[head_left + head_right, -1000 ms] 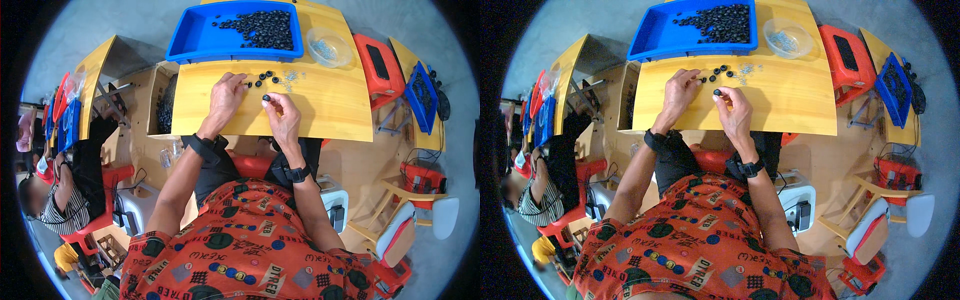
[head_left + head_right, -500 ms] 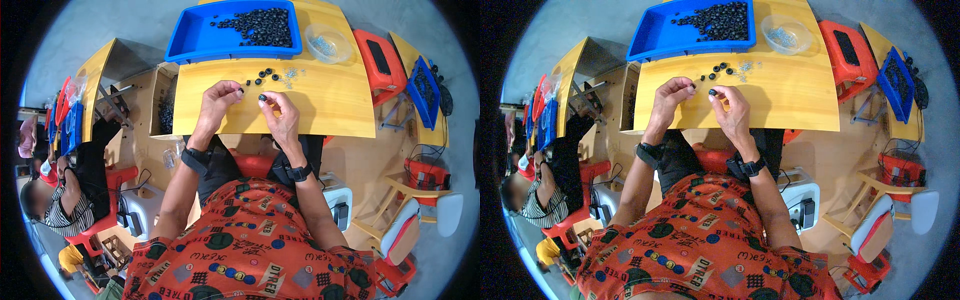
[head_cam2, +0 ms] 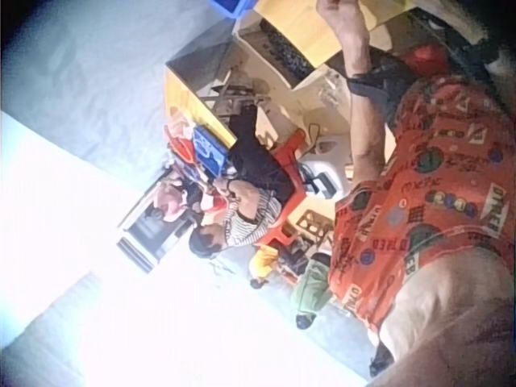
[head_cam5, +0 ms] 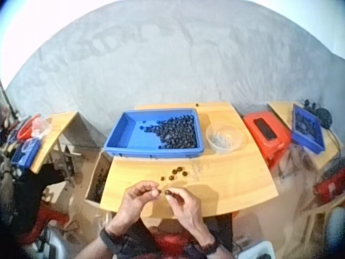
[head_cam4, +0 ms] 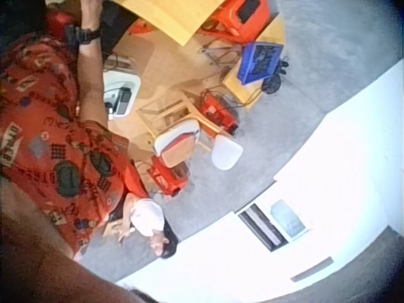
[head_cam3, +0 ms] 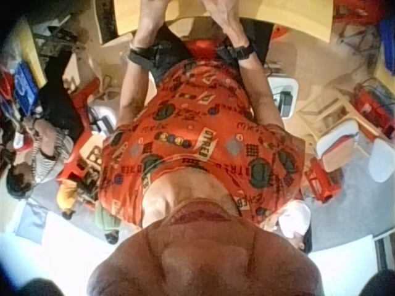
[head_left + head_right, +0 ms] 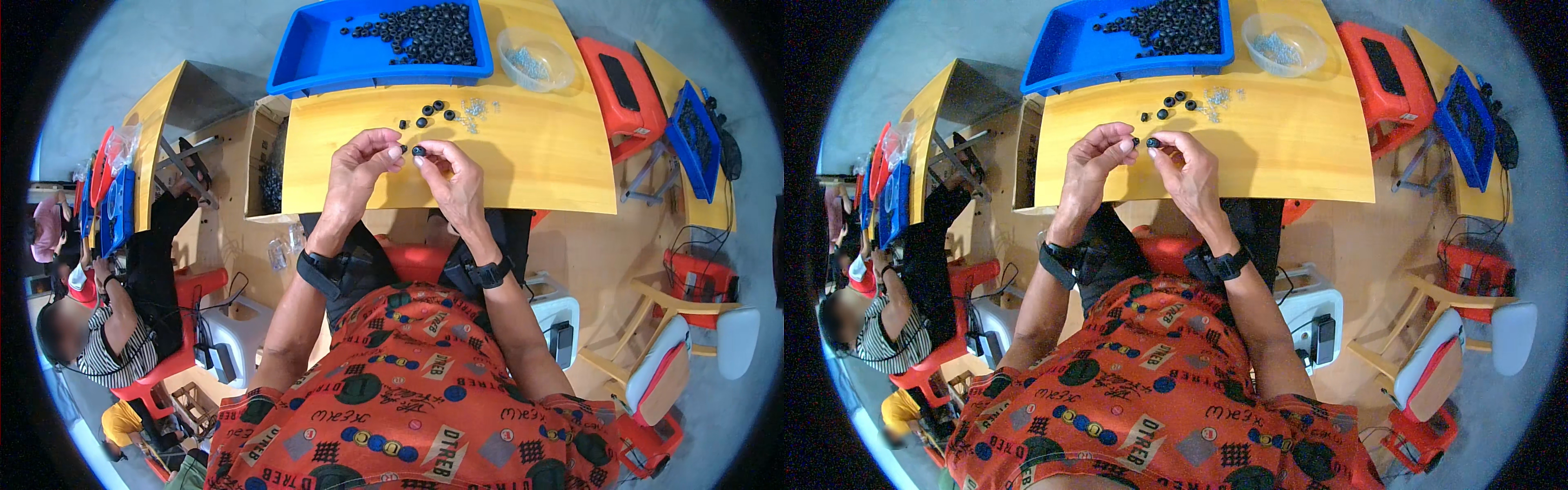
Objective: Assembling small black plastic components by hand at a workbench.
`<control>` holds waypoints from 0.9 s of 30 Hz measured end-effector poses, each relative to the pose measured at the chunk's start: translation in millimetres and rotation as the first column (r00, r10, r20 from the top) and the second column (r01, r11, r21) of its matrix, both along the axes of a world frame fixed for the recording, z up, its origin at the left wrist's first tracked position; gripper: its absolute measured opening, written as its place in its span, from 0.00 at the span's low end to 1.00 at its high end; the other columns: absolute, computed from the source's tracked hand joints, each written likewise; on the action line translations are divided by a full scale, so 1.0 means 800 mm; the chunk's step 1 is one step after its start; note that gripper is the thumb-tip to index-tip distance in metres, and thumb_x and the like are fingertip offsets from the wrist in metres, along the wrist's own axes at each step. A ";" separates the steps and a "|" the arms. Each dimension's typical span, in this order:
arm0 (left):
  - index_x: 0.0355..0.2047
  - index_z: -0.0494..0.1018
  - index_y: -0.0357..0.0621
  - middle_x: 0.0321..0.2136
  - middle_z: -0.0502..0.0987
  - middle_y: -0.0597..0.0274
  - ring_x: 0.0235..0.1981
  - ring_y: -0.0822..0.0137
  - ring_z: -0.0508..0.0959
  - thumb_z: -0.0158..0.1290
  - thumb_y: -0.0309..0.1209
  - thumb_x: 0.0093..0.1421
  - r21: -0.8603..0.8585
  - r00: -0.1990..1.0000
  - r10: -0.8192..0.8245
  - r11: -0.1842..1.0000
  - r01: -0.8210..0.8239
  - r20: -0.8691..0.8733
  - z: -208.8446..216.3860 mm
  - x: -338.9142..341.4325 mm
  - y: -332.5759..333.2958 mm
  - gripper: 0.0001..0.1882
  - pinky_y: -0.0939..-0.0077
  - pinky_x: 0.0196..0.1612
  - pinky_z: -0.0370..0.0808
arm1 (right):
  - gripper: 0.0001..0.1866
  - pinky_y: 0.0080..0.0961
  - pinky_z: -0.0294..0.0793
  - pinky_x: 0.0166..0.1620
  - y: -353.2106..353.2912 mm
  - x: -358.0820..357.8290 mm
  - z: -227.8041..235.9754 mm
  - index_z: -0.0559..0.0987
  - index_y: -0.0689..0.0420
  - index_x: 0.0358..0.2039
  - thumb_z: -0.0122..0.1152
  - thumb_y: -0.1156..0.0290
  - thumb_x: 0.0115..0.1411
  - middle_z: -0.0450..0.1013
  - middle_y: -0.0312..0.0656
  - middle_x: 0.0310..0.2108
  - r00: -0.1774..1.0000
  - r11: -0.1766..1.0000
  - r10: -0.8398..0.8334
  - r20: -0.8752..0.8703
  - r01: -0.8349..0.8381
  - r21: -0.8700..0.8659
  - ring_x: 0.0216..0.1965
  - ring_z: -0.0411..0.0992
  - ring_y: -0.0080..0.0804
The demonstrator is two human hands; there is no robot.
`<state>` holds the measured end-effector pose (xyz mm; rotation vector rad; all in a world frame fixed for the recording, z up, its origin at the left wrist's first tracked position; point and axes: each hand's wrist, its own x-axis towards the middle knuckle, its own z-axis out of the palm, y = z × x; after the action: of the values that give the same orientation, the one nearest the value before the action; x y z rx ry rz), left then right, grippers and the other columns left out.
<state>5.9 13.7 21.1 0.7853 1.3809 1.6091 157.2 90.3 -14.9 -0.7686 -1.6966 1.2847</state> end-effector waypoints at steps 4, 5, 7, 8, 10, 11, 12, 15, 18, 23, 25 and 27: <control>0.41 0.79 0.35 0.33 0.81 0.62 0.34 0.73 0.79 0.58 0.24 0.62 0.005 0.993 -0.034 0.999 0.035 -0.114 -0.005 -0.004 0.000 0.08 0.78 0.41 0.77 | 0.11 0.24 0.76 0.35 -0.002 -0.001 -0.001 0.80 0.62 0.42 0.65 0.78 0.57 0.80 0.44 0.32 1.000 1.000 0.007 0.031 -0.008 0.004 0.31 0.77 0.27; 0.40 0.80 0.35 0.32 0.81 0.63 0.33 0.74 0.78 0.58 0.24 0.62 -0.019 0.989 -0.034 0.999 0.032 -0.141 -0.004 -0.003 0.000 0.08 0.78 0.41 0.76 | 0.11 0.24 0.76 0.35 -0.002 0.000 -0.001 0.80 0.62 0.42 0.65 0.78 0.57 0.80 0.44 0.32 0.999 1.000 0.006 0.031 -0.006 0.002 0.31 0.77 0.27; 0.40 0.80 0.35 0.32 0.81 0.64 0.33 0.75 0.77 0.59 0.24 0.62 -0.045 0.985 -0.035 0.999 0.028 -0.167 -0.003 -0.002 0.000 0.07 0.79 0.41 0.76 | 0.11 0.25 0.77 0.36 -0.003 -0.001 -0.001 0.80 0.63 0.42 0.65 0.79 0.57 0.80 0.45 0.33 1.000 1.000 0.007 0.024 -0.008 0.021 0.31 0.78 0.28; 0.39 0.80 0.36 0.31 0.81 0.65 0.32 0.75 0.77 0.59 0.24 0.62 -0.050 0.977 -0.038 0.998 0.028 -0.209 -0.003 -0.002 0.000 0.07 0.80 0.40 0.75 | 0.11 0.25 0.77 0.36 -0.003 -0.001 0.000 0.80 0.63 0.42 0.65 0.79 0.57 0.80 0.45 0.33 1.000 1.000 0.008 0.025 -0.008 0.019 0.31 0.78 0.28; 0.39 0.81 0.36 0.31 0.80 0.66 0.32 0.76 0.76 0.59 0.23 0.61 -0.056 0.967 -0.041 0.998 0.028 -0.250 -0.004 -0.002 0.000 0.06 0.80 0.40 0.75 | 0.12 0.26 0.77 0.36 -0.004 -0.002 0.003 0.80 0.63 0.42 0.65 0.79 0.57 0.80 0.45 0.34 0.999 0.999 0.013 0.042 -0.015 0.048 0.32 0.78 0.31; 0.39 0.81 0.36 0.31 0.80 0.67 0.31 0.76 0.76 0.59 0.23 0.62 -0.048 0.960 -0.044 0.998 0.032 -0.276 -0.005 -0.003 0.001 0.06 0.81 0.40 0.75 | 0.12 0.26 0.77 0.36 -0.004 -0.002 0.001 0.80 0.63 0.42 0.65 0.79 0.57 0.80 0.45 0.34 0.999 0.999 0.014 0.042 -0.015 0.047 0.32 0.78 0.31; 0.39 0.81 0.37 0.31 0.80 0.67 0.31 0.76 0.75 0.58 0.23 0.62 -0.039 0.952 -0.047 0.999 0.037 -0.302 -0.006 -0.003 0.001 0.06 0.81 0.40 0.74 | 0.12 0.26 0.77 0.36 -0.004 -0.003 -0.001 0.80 0.63 0.42 0.65 0.79 0.57 0.80 0.46 0.35 0.999 0.998 0.017 0.044 -0.020 0.061 0.32 0.79 0.32; 0.39 0.81 0.37 0.31 0.80 0.67 0.32 0.76 0.75 0.58 0.23 0.62 -0.036 0.942 -0.053 0.998 0.043 -0.331 -0.009 -0.003 0.002 0.06 0.82 0.40 0.74 | 0.12 0.27 0.78 0.36 -0.003 -0.003 -0.005 0.79 0.63 0.42 0.65 0.79 0.56 0.79 0.46 0.35 0.999 0.997 0.023 0.048 -0.027 0.079 0.33 0.79 0.34; 0.39 0.81 0.36 0.30 0.79 0.67 0.33 0.76 0.75 0.58 0.22 0.61 -0.069 0.918 -0.071 0.996 0.047 -0.390 -0.009 -0.004 0.004 0.06 0.81 0.40 0.74 | 0.12 0.27 0.78 0.36 -0.003 -0.003 -0.006 0.79 0.63 0.42 0.65 0.79 0.56 0.79 0.46 0.36 0.998 0.996 0.033 0.051 -0.037 0.080 0.33 0.79 0.35; 0.38 0.81 0.37 0.30 0.79 0.65 0.34 0.74 0.77 0.58 0.20 0.60 -0.057 0.822 -0.070 0.997 0.046 -0.565 -0.005 -0.003 0.006 0.06 0.79 0.39 0.75 | 0.11 0.20 0.74 0.34 -0.004 -0.002 -0.002 0.81 0.63 0.42 0.65 0.79 0.58 0.78 0.39 0.31 0.998 0.994 0.022 0.054 -0.028 0.107 0.29 0.73 0.21; 0.37 0.81 0.37 0.30 0.80 0.63 0.34 0.72 0.78 0.58 0.19 0.59 -0.063 0.766 -0.078 0.997 0.049 -0.638 -0.001 -0.004 0.007 0.06 0.78 0.39 0.75 | 0.12 0.21 0.74 0.35 -0.004 -0.002 -0.002 0.81 0.63 0.43 0.65 0.79 0.57 0.78 0.40 0.32 0.998 0.993 0.024 0.056 -0.030 0.117 0.30 0.74 0.23; 0.36 0.81 0.38 0.30 0.80 0.61 0.33 0.70 0.79 0.58 0.18 0.57 -0.057 0.684 -0.083 0.996 0.062 -0.724 0.003 -0.004 0.009 0.06 0.77 0.38 0.75 | 0.12 0.25 0.76 0.36 -0.004 -0.002 0.000 0.81 0.63 0.42 0.65 0.80 0.57 0.78 0.44 0.33 0.998 0.992 0.030 0.059 -0.036 0.117 0.32 0.77 0.31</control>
<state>2.6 20.9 23.1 1.5599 1.8755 1.2342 155.8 87.5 -15.0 -0.7162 -1.8203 1.1831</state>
